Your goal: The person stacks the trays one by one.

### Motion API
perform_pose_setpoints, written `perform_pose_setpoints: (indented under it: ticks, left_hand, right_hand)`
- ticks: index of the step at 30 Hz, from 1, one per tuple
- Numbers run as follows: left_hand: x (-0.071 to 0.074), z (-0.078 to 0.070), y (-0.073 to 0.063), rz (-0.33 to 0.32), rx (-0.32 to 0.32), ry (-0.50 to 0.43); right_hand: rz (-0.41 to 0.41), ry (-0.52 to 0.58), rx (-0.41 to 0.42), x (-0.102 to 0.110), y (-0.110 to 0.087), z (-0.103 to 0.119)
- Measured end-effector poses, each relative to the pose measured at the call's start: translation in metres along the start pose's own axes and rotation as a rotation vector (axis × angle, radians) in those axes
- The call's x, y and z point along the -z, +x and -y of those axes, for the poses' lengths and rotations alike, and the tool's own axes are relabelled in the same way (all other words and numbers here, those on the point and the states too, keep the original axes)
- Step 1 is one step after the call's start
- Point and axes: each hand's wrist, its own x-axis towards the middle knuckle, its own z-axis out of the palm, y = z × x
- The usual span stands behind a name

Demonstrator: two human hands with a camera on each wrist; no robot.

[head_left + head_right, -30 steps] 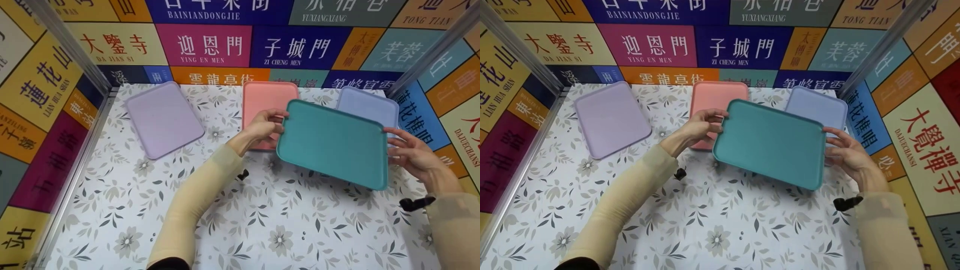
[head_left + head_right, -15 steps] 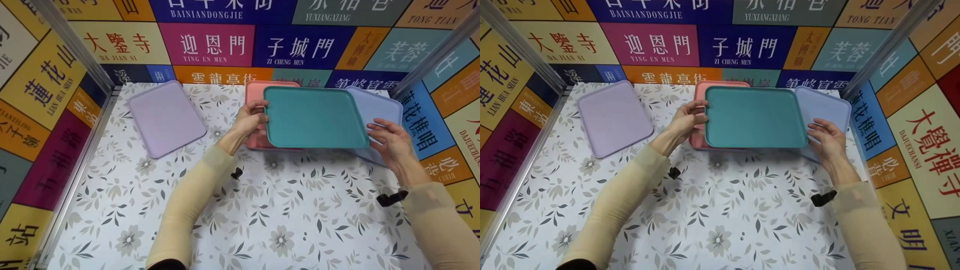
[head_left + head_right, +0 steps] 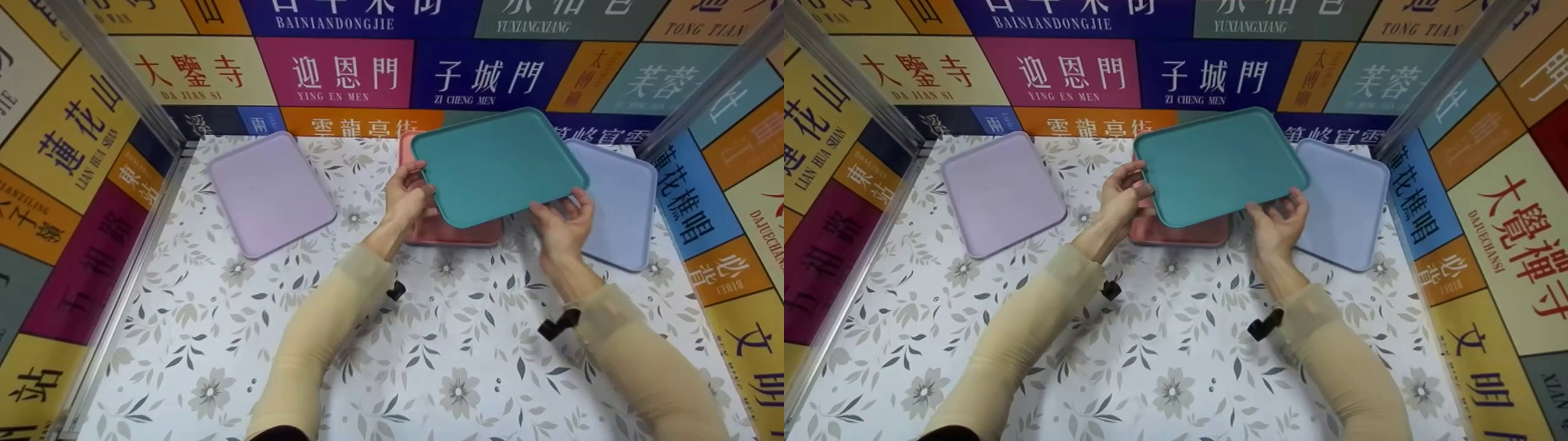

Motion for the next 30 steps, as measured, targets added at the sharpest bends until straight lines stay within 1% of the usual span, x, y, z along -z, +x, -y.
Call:
perform_pose_setpoints:
  ticks: [2, 4, 8, 11, 16, 21, 25, 28, 30]
  left_hand:
    - [-0.002, 0.002, -0.001, -0.012, 0.001, -0.009]
    - [-0.003, 0.003, -0.002, -0.016, 0.005, -0.018]
    - [-0.004, 0.004, -0.003, -0.031, -0.003, -0.039]
    - [-0.003, 0.005, -0.004, -0.043, -0.010, -0.044]
    - [-0.003, 0.010, -0.006, -0.039, -0.010, -0.059]
    - [0.000, 0.009, -0.008, -0.012, 0.021, -0.056]
    - [0.010, 0.001, -0.006, 0.035, 0.049, -0.041]
    - [0.024, -0.012, -0.001, 0.081, 0.070, -0.029]
    - [0.034, -0.023, 0.004, 0.120, 0.089, -0.001]
  right_hand:
    - [0.007, 0.016, 0.005, -0.010, -0.009, -0.008]
    - [0.012, -0.005, 0.015, -0.018, -0.016, -0.016]
    - [0.030, -0.047, -0.001, -0.027, -0.024, -0.023]
    - [0.033, -0.058, -0.013, -0.031, -0.024, -0.025]
    - [0.030, -0.034, -0.011, -0.031, -0.018, -0.020]
    - [0.053, -0.041, -0.031, -0.027, -0.014, -0.011]
    - [0.089, -0.031, -0.077, -0.023, -0.010, -0.002]
    - [0.126, -0.017, -0.119, -0.018, -0.008, 0.004]
    - [0.155, -0.016, -0.139, -0.014, -0.006, 0.008]
